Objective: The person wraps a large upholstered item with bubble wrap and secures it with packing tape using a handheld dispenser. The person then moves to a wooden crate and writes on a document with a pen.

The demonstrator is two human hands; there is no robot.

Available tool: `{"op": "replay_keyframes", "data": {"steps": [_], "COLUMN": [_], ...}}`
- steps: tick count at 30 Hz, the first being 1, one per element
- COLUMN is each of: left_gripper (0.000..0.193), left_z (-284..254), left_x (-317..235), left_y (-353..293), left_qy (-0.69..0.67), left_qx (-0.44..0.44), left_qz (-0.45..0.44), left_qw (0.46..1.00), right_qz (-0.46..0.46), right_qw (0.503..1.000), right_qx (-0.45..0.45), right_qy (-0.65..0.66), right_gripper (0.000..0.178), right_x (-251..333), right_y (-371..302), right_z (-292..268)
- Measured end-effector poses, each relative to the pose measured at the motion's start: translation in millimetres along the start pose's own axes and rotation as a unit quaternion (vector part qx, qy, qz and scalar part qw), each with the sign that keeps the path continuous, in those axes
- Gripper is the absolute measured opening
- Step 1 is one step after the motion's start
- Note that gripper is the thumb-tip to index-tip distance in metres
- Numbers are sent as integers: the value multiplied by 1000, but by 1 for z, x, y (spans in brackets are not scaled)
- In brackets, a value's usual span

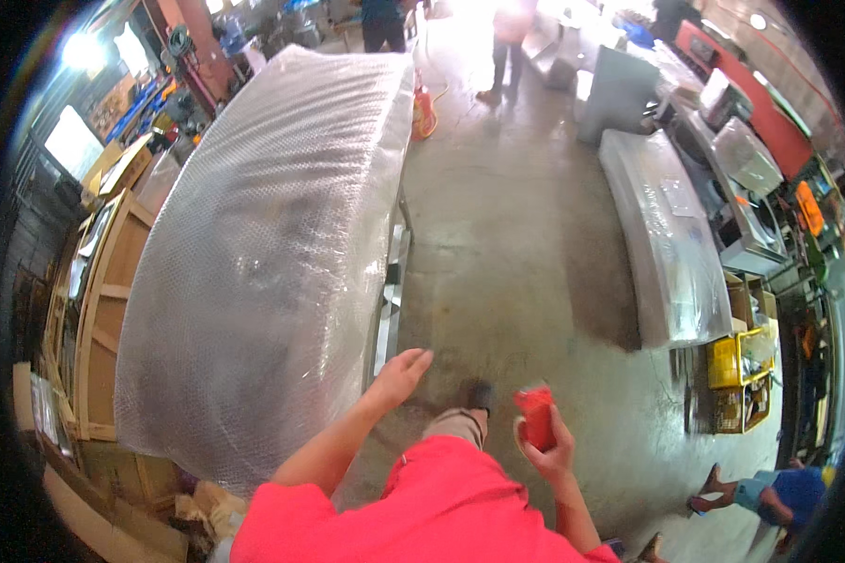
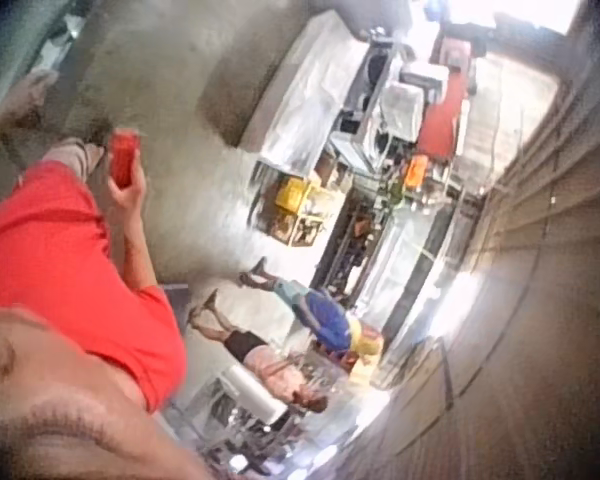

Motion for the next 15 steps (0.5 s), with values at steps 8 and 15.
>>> {"op": "replay_keyframes", "data": {"steps": [8, 15], "left_gripper": [53, 36], "left_z": [19, -23], "left_x": [-38, -31], "left_y": [47, 77], "left_qy": [-299, -469], "left_qx": [127, -19], "left_qz": [-160, -161], "left_qw": [932, 868], "right_qz": [-120, -205], "right_qw": [911, 836], "right_qx": [394, 505], "right_qy": [-22, 54], "right_gripper": [98, 99], "right_x": [20, -2], "right_y": [170, 272], "right_z": [90, 133]}}
Point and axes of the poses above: each hand's wrist, its own y-axis towards the middle knuckle, its own z-axis out of the palm, x = y × z, the point moved 7 cm from there along y, towards the middle knuckle, and after that the axes turned 12 degrees about y, right-handed, at the moved point
